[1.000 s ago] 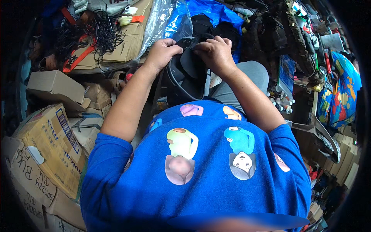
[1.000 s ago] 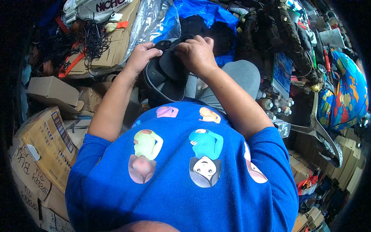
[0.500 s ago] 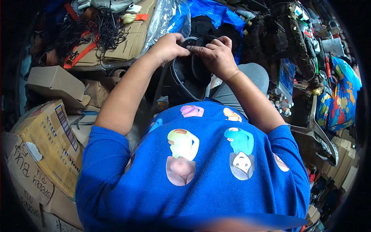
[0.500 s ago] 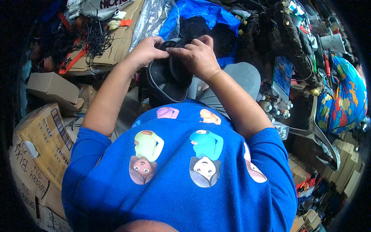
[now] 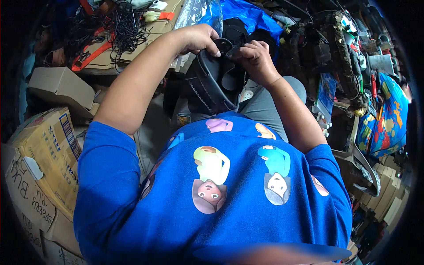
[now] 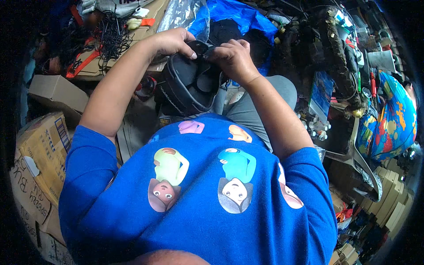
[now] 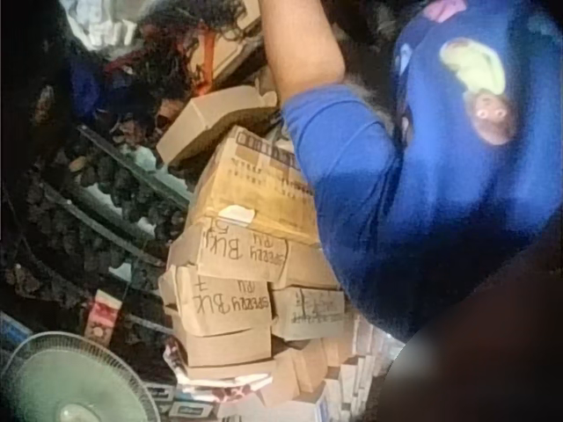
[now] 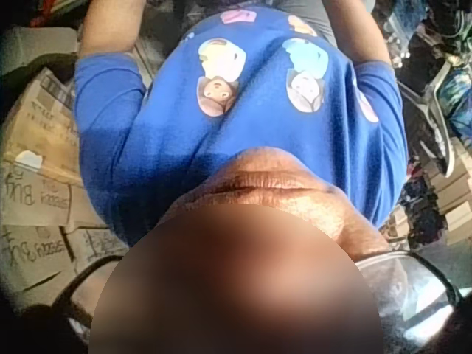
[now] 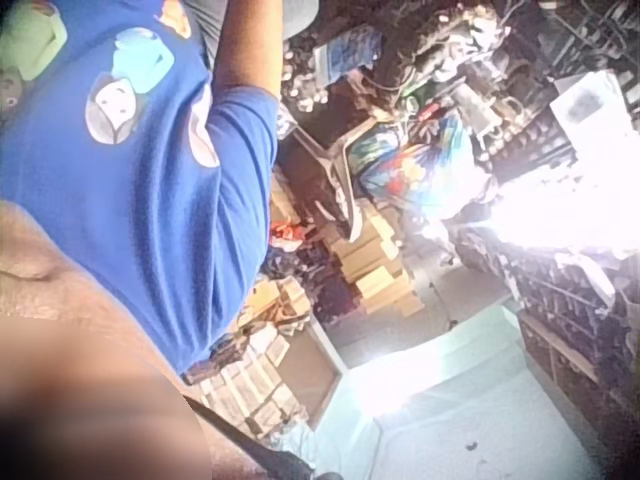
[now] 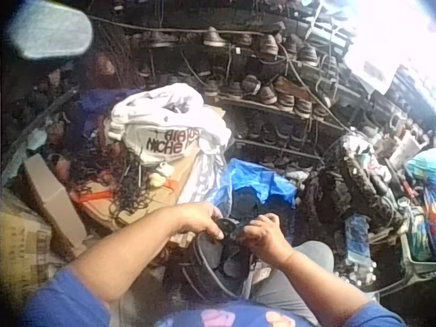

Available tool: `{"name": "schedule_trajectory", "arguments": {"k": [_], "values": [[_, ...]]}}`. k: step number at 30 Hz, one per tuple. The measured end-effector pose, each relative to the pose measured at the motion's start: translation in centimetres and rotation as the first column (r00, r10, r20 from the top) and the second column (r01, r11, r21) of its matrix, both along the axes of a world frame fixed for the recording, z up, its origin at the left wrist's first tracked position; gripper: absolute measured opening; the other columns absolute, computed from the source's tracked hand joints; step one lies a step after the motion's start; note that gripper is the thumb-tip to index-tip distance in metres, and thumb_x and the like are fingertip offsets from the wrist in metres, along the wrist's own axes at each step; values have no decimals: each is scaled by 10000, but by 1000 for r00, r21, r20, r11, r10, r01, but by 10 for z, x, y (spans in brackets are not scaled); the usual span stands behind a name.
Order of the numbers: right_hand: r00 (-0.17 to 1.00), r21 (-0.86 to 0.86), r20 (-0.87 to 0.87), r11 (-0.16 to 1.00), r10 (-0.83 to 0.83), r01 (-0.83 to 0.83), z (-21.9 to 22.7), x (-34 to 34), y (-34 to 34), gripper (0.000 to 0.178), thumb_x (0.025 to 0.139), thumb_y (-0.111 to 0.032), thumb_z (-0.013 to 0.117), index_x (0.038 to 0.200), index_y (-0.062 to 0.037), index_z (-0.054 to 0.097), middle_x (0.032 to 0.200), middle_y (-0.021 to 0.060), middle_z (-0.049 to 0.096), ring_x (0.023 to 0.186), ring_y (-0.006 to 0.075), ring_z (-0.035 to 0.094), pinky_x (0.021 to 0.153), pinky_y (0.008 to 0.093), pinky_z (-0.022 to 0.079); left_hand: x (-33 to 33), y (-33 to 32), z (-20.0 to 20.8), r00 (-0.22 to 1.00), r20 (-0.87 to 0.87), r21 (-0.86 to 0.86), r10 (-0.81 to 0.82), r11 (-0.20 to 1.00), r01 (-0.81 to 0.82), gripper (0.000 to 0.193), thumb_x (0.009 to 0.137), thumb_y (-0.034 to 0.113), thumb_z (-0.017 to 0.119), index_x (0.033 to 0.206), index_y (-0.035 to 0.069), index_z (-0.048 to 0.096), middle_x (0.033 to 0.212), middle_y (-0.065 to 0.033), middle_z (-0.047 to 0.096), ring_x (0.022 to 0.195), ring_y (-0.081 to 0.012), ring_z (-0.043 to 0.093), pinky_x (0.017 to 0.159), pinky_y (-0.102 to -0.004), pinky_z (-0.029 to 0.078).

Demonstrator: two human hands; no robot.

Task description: Assembling, inspecting, and trimming components of a black leather boot in a workshop.

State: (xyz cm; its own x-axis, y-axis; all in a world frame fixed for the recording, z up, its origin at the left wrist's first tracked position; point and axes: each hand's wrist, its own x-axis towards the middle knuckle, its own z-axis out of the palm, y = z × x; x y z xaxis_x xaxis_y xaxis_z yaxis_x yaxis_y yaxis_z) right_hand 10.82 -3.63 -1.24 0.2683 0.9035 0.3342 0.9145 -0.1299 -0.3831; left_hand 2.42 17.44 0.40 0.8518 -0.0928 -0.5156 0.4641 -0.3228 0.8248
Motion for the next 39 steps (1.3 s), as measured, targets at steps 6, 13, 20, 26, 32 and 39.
{"name": "schedule_trajectory", "arguments": {"k": [6, 13, 20, 26, 32, 39], "values": [[993, -13, -114, 1000, 7, -8, -6, 0, 4, 81, 725, -119, 666, 775, -180, 651, 750, -40, 624, 747, 173, 542, 847, 349, 325, 8, -3, 8, 997, -63, 91, -38, 995, 44, 347, 643, 98, 729, 968, 12, 642, 743, -42, 609, 646, -132, 548, 552, -273, 439], [986, -21, -93, 990, -140, 138, 0, -12, 2, 55, 735, -208, 655, 772, -169, 648, 741, 11, 634, 808, 229, 566, 847, 424, 327, 3, -4, -10, 997, 47, 142, 57, 988, -63, 351, 634, 135, 724, 944, -10, 647, 726, -61, 621, 602, -148, 564, 540, -280, 454], [989, -77, -81, 990, -125, 119, 20, -18, -3, 93, 730, -192, 645, 811, -153, 670, 745, 33, 633, 822, 237, 571, 852, 426, 330, -17, -12, -11, 953, 56, -131, 297, 949, -288, 258, 639, 87, 690, 860, -42, 656, 756, -102, 658, 625, -148, 615, 621, -261, 502], [975, -107, -157, 985, -155, 139, 19, -18, -4, 96, 726, -199, 644, 800, -146, 674, 746, 43, 633, 818, 239, 569, 856, 407, 332, -16, -7, -13, 956, 13, -148, 293, 946, -288, 243, 664, 56, 681, 874, -56, 633, 773, -98, 653, 640, -147, 617, 624, -262, 512], [976, -96, -141, 984, -166, 153, 13, -19, -3, 98, 718, -208, 644, 795, -158, 680, 745, 32, 639, 813, 236, 568, 855, 402, 330, -15, -10, -12, 947, -26, -184, 321, 929, -320, 244, 633, 82, 702, 838, -38, 644, 741, -108, 648, 598, -162, 619, 580, -268, 516], [978, -108, -105, 979, -182, 171, 14, -20, 2, 105, 720, -226, 642, 802, -182, 691, 756, 23, 645, 812, 227, 569, 866, 403, 331, -16, -9, -10, 943, -8, -198, 332, 924, -327, 227, 636, 67, 696, 829, -40, 643, 738, -112, 647, 599, -166, 619, 588, -265, 517]]}}
